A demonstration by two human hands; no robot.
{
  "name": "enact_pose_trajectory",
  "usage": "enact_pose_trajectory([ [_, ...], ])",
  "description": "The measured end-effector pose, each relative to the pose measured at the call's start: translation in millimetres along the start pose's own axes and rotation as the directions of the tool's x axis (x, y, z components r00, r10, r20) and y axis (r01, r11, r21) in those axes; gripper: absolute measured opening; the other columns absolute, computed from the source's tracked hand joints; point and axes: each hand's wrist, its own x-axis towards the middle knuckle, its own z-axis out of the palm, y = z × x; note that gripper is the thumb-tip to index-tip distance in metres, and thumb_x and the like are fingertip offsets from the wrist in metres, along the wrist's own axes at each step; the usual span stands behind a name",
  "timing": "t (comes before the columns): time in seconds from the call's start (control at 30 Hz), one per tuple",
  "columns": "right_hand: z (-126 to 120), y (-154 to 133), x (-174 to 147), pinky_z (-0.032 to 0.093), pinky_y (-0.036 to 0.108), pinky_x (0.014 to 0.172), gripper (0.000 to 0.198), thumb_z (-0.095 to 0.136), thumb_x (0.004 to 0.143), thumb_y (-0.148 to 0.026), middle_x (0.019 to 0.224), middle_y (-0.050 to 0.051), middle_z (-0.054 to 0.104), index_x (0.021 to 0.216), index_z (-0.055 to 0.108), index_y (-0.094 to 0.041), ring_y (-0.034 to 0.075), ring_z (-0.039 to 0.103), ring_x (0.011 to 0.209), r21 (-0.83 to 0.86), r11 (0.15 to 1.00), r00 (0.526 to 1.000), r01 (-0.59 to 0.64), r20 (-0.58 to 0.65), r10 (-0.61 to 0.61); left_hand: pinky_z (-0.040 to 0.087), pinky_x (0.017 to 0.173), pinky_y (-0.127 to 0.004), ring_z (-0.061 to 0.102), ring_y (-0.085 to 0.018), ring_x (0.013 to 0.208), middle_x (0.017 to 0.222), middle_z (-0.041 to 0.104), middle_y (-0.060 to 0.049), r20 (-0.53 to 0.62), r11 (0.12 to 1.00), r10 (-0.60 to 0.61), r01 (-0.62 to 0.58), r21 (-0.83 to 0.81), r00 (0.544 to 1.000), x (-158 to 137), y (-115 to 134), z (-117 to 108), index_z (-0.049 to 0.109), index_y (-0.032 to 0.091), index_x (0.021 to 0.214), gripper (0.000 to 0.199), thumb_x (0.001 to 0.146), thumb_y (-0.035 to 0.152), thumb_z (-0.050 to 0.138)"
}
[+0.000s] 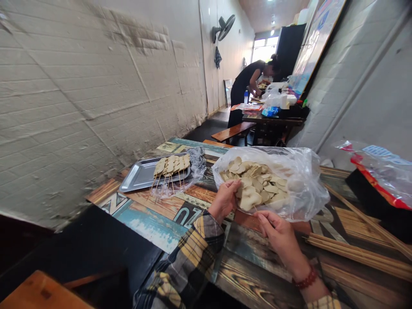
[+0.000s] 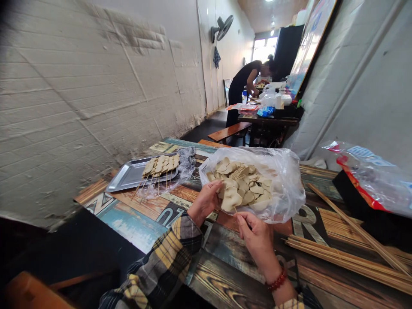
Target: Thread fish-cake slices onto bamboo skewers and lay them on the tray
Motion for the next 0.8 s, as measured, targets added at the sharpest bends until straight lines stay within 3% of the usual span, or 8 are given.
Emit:
enact_pose_trajectory([
  [0.13, -1, -1, 2, 0.028, 0.023, 0.044, 0.041, 0.052, 0.085, -0.053, 0.046, -0.006, 0.047, 0.093, 0.07, -0.016, 0.011, 0.039, 0.042, 0.128, 0.985, 0.99, -0.119, 0.092, 0.108, 0.046, 0.055, -0.023, 0.058, -0.012, 0.058, 0.069, 0.065, -0.003, 0.007, 0.997, -0.069, 0.07, -0.016, 0.998, 1, 1, -3, 0.069, 0.013, 0.082, 0.042, 0.056, 0.043, 0.084],
  [0.23, -1, -4, 1, 0.023, 0.022, 0.042, 0.042, 0.053, 0.084, -0.053, 0.046, -0.007, 0.044, 0.094, 0.068, -0.015, 0.01, 0.034, 0.041, 0.209, 0.964, 0.983, -0.163, 0.121, 0.14, 0.045, 0.055, -0.022, 0.055, -0.009, 0.054, 0.065, 0.062, 0.0, -0.005, 0.999, -0.047, 0.047, -0.02, 0.999, 1, 1, -3, 0.067, 0.012, 0.075, 0.039, 0.052, 0.036, 0.088],
  [0.37, 0, -7, 0, 0.021, 0.022, 0.041, 0.042, 0.056, 0.083, -0.054, 0.046, -0.008, 0.042, 0.093, 0.067, -0.015, 0.009, 0.031, 0.04, 0.266, 0.945, 0.979, -0.188, 0.127, 0.159, 0.048, 0.059, -0.022, 0.058, -0.01, 0.058, 0.068, 0.065, -0.001, 0.022, 0.999, -0.022, 0.023, -0.034, 1.0, -1, 2, 0, 0.067, 0.012, 0.077, 0.038, 0.053, 0.034, 0.087],
  [0.53, 1, -6, -1, 0.021, 0.022, 0.04, 0.04, 0.055, 0.084, -0.051, 0.046, -0.007, 0.043, 0.093, 0.068, -0.015, 0.009, 0.031, 0.04, 0.253, 0.95, 0.981, -0.181, 0.117, 0.156, 0.051, 0.061, -0.026, 0.064, -0.016, 0.065, 0.078, 0.069, -0.006, 0.043, 0.992, -0.089, 0.093, -0.081, 0.995, -1, 1, 1, 0.068, 0.013, 0.088, 0.039, 0.063, 0.04, 0.082],
  [0.8, 1, -18, -3, 0.023, 0.023, 0.041, 0.039, 0.053, 0.083, -0.053, 0.047, -0.007, 0.042, 0.089, 0.067, -0.016, 0.011, 0.034, 0.041, 0.227, 0.959, 0.98, -0.171, 0.139, 0.142, 0.05, 0.064, -0.024, 0.062, -0.012, 0.067, 0.083, 0.068, -0.004, -0.105, 0.987, -0.029, 0.012, -0.158, 0.994, 2, 6, -3, 0.068, 0.014, 0.088, 0.036, 0.066, 0.04, 0.08],
])
